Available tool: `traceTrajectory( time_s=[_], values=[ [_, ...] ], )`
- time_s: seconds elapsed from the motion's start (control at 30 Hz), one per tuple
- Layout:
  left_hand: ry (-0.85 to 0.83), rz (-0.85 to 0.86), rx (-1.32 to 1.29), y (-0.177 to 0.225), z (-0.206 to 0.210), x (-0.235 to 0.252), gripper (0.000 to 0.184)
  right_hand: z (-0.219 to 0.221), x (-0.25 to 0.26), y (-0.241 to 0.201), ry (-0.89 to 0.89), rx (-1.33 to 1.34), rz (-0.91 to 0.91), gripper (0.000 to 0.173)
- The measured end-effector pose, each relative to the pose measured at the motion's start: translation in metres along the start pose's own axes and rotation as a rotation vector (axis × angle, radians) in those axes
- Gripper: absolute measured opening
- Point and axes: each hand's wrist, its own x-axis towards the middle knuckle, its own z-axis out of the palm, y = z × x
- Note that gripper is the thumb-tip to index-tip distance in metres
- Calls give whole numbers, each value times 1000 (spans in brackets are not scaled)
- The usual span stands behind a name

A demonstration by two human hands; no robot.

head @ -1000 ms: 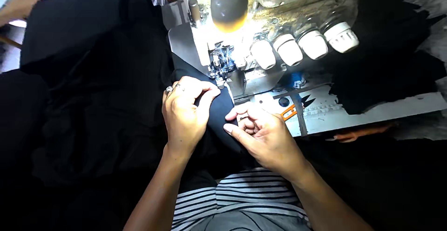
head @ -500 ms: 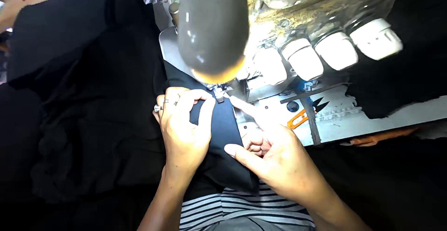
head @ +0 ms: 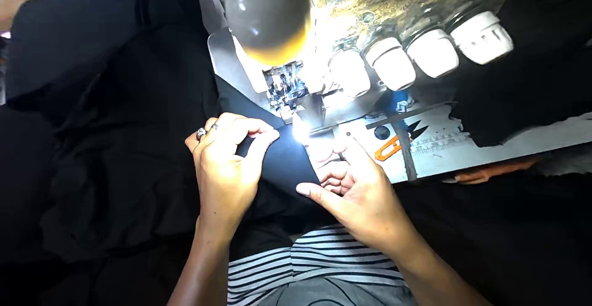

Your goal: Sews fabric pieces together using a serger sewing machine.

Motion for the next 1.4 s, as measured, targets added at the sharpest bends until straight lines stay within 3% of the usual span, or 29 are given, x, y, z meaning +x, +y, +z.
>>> traceTrajectory(
  time_s=[0.27,0.4,0.53,0.63,0.83,1.03,1.4],
  values=[
    [-17,-4,-36,-1,2,-3,5,4,-5,-3,-18,-16,-38,27],
    [-37,-17,19,0,1,-1,6,-1,-2,-6,-107,-87,-100,25],
    [-57,-50,81,4,-1,4,12,-10,8,-17,-274,-287,-45,53],
    [-27,-70,103,4,3,2,14,-13,14,-24,-347,-293,22,73],
    [91,-95,158,6,24,-5,19,-12,13,-15,-282,-137,34,72],
    [3,-28,227,-3,23,20,20,-12,29,-11,-191,-90,93,84],
    [42,-12,198,-3,25,23,22,-1,12,-2,-98,122,143,77]
  ],
)
